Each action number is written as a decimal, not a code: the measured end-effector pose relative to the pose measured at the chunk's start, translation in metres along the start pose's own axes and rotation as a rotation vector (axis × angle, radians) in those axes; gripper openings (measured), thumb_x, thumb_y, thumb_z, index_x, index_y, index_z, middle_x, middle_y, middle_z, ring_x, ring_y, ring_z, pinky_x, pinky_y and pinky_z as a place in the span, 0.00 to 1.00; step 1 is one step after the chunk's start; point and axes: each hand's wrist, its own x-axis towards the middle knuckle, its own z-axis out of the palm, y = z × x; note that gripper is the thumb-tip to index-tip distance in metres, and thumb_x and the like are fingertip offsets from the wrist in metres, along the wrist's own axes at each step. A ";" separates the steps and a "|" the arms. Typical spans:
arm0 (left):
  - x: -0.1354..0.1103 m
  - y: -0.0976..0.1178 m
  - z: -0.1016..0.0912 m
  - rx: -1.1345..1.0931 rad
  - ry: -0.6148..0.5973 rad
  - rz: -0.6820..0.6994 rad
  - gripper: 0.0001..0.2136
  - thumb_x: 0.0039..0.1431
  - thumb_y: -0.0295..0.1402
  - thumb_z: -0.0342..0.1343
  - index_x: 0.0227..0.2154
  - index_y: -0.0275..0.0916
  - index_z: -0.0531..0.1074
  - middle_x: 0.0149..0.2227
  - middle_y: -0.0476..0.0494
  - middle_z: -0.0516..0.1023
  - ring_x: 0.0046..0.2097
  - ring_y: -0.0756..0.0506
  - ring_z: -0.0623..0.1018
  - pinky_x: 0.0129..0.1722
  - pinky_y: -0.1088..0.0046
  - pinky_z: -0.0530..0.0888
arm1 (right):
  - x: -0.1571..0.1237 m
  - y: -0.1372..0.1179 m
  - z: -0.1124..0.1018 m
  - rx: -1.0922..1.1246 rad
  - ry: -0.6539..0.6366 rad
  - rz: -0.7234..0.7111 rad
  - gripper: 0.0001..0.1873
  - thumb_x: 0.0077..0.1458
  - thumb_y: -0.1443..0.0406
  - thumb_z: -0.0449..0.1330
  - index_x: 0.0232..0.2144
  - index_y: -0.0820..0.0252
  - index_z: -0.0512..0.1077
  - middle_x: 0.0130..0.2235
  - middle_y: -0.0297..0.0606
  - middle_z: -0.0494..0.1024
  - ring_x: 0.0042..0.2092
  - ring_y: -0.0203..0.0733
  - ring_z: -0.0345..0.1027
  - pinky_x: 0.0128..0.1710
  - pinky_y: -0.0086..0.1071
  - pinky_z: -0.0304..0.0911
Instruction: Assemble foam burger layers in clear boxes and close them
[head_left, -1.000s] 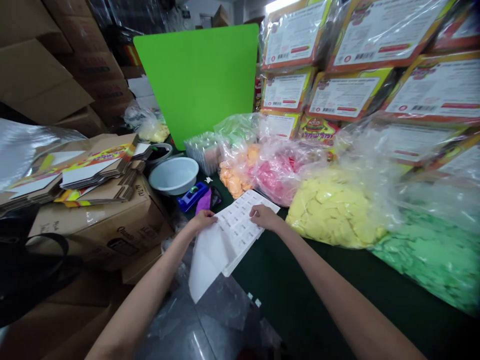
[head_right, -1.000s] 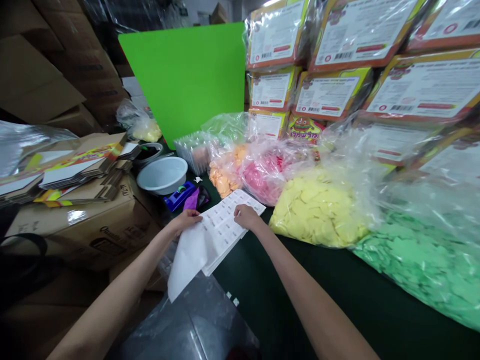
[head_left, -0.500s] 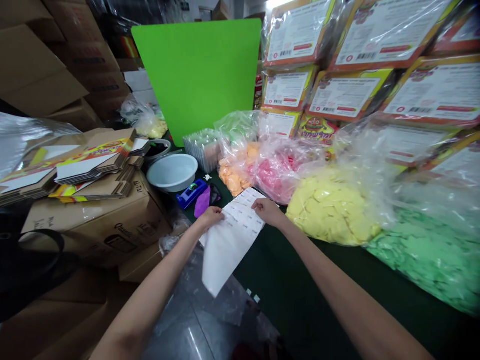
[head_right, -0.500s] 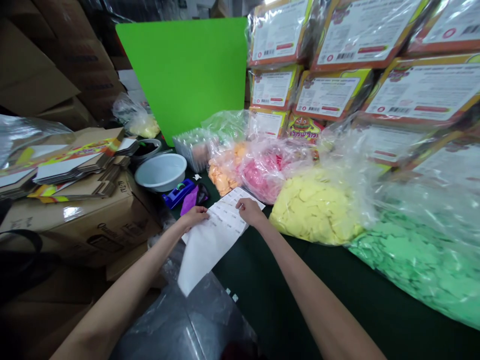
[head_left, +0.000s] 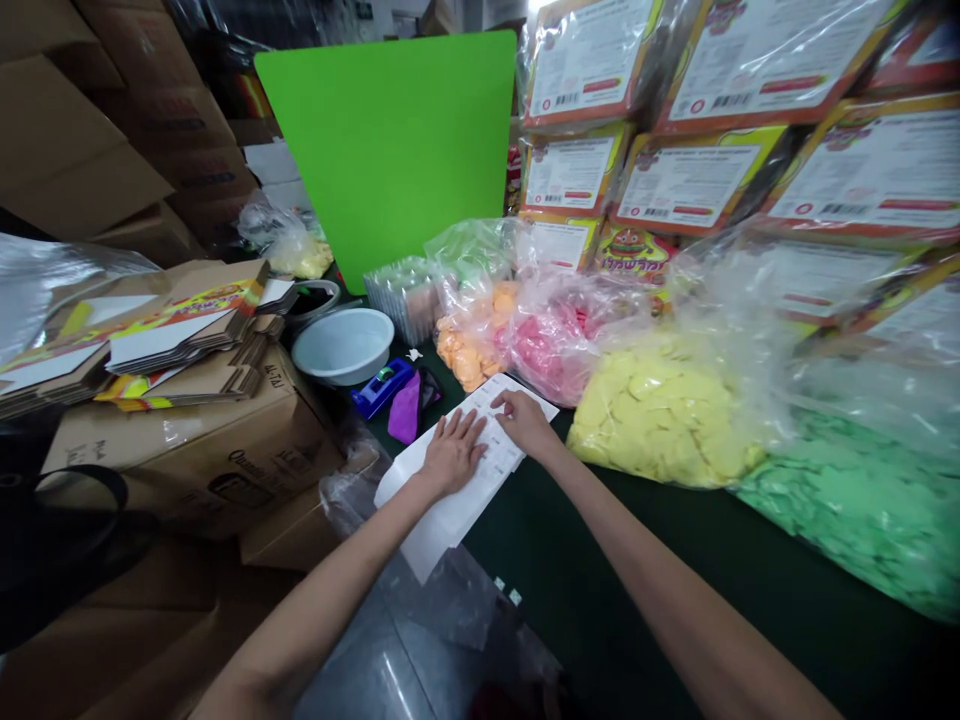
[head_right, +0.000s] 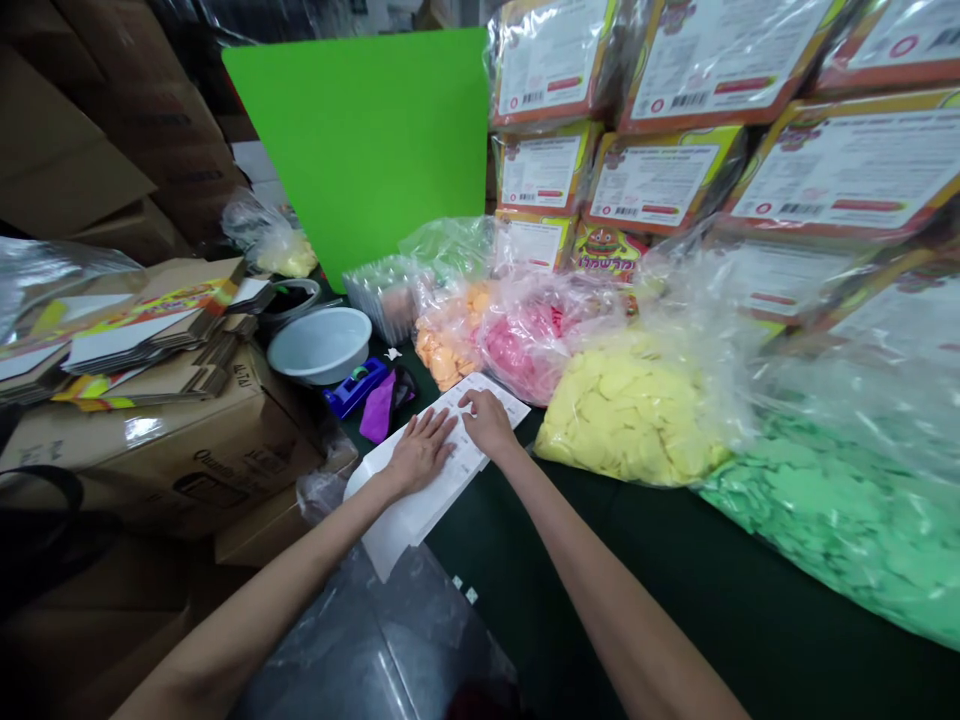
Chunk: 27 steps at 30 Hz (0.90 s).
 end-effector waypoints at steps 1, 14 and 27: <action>0.006 0.003 0.005 -0.012 0.013 -0.015 0.25 0.72 0.40 0.43 0.69 0.42 0.57 0.72 0.42 0.55 0.73 0.34 0.53 0.70 0.46 0.52 | -0.002 -0.002 -0.001 -0.002 -0.001 -0.012 0.10 0.56 0.73 0.59 0.39 0.57 0.75 0.33 0.33 0.69 0.37 0.41 0.66 0.43 0.34 0.61; 0.016 0.006 0.007 -0.092 0.158 -0.081 0.19 0.71 0.39 0.48 0.58 0.37 0.70 0.64 0.39 0.71 0.68 0.34 0.63 0.70 0.49 0.53 | -0.056 0.006 0.005 -0.010 0.066 0.016 0.15 0.54 0.78 0.53 0.38 0.59 0.75 0.40 0.46 0.77 0.46 0.51 0.67 0.55 0.46 0.51; 0.035 0.003 0.001 -0.300 0.254 -0.329 0.17 0.65 0.34 0.54 0.54 0.34 0.64 0.57 0.32 0.67 0.60 0.38 0.68 0.62 0.56 0.64 | -0.113 0.014 -0.007 0.701 0.255 0.418 0.16 0.41 0.64 0.63 0.37 0.55 0.74 0.32 0.35 0.75 0.36 0.47 0.71 0.41 0.41 0.68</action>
